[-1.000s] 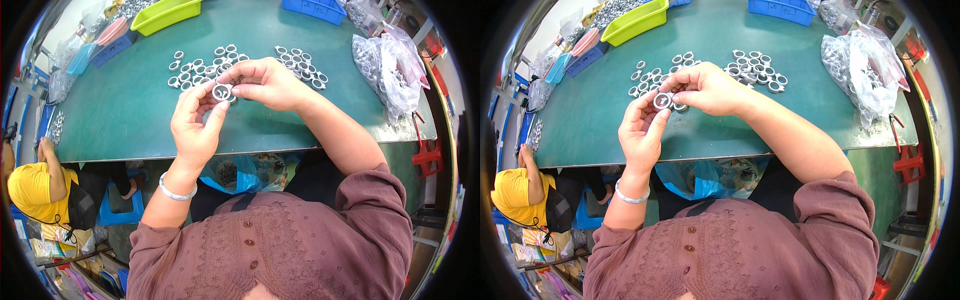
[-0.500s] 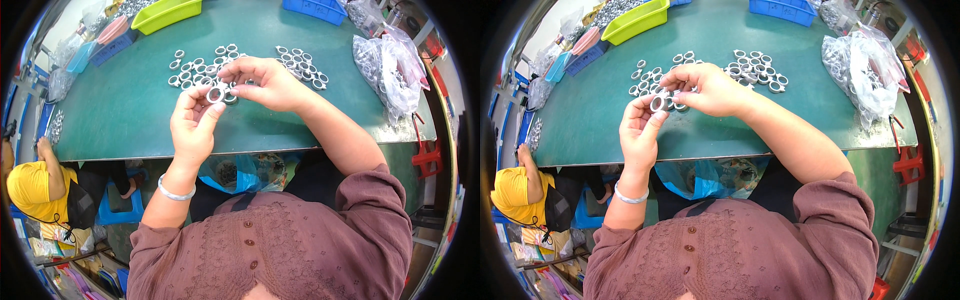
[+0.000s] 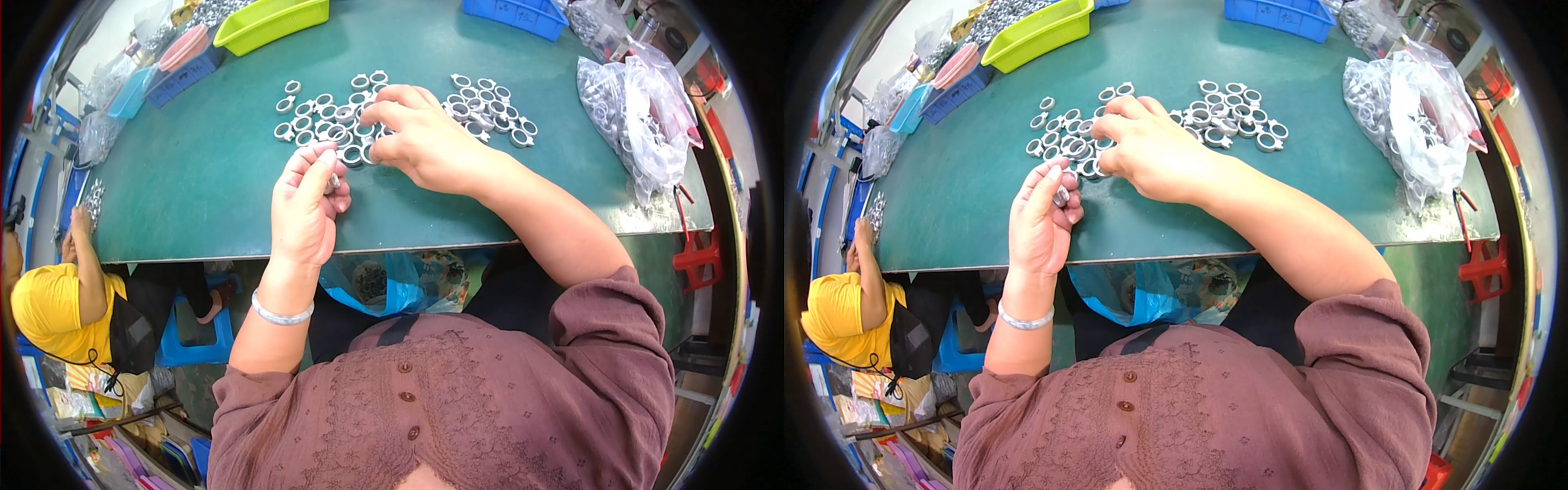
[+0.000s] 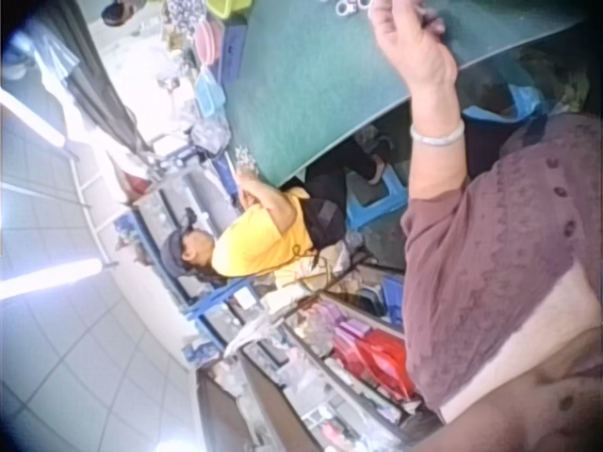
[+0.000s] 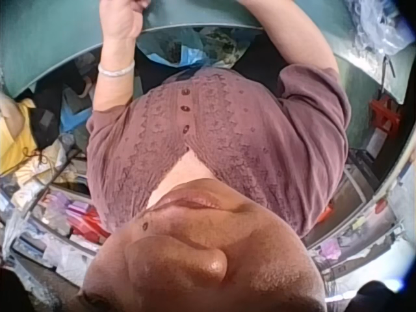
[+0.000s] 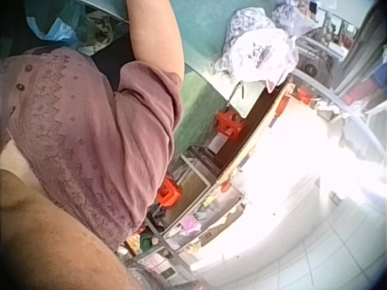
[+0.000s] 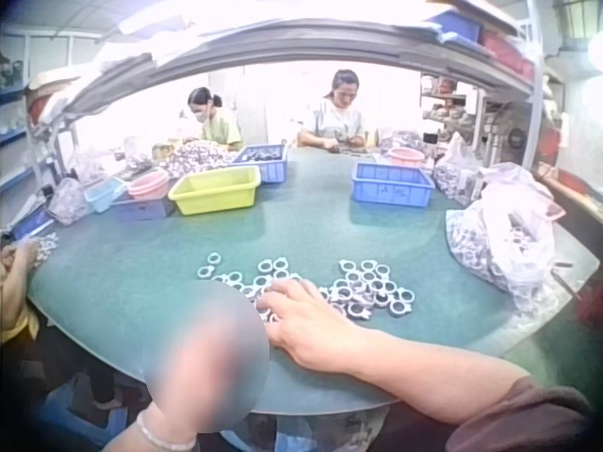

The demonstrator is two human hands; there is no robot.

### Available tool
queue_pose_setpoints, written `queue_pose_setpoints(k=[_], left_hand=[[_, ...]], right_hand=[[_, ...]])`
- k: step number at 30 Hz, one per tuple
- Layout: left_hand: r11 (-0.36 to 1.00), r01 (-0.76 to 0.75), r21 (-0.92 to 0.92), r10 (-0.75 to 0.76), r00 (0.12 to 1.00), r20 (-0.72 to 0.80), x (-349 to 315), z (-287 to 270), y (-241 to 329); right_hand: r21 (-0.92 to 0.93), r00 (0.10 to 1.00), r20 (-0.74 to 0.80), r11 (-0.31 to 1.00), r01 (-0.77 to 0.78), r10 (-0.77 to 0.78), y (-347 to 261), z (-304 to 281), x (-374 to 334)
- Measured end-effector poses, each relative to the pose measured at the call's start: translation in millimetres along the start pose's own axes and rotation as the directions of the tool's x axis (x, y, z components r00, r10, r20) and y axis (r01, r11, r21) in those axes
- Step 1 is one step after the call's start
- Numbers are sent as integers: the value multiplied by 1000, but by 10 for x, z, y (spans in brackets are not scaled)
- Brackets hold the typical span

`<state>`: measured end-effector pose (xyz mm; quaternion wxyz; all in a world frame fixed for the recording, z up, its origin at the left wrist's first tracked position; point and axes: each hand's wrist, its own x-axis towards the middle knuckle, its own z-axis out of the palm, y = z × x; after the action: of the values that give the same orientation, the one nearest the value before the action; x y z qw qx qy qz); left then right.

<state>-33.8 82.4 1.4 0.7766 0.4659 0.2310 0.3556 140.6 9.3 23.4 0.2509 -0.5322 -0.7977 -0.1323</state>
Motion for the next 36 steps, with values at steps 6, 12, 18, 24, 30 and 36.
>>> queue_pose_setpoints(k=[6,12,18,24,30,36], left_hand=[[994,107,1,-107,991,77,-22,71,10],[997,71,8,-72,993,90,-30,114,21],[998,56,22,-58,991,124,-33,91,9],[998,62,13,-63,987,148,-44,79,13],[997,79,4,-79,982,172,-51,71,16],[992,103,-70,-90,981,172,-64,89,40]], right_hand=[[-15,971,-206,993,118,-118,-92,-28,62],[199,968,-247,976,89,-38,-63,-27,59],[493,964,-199,868,-57,176,-43,1,17],[572,970,-111,812,-116,217,-34,-15,7],[623,964,-38,761,-183,263,-51,-53,13],[740,935,87,607,-291,343,-33,-28,2]])
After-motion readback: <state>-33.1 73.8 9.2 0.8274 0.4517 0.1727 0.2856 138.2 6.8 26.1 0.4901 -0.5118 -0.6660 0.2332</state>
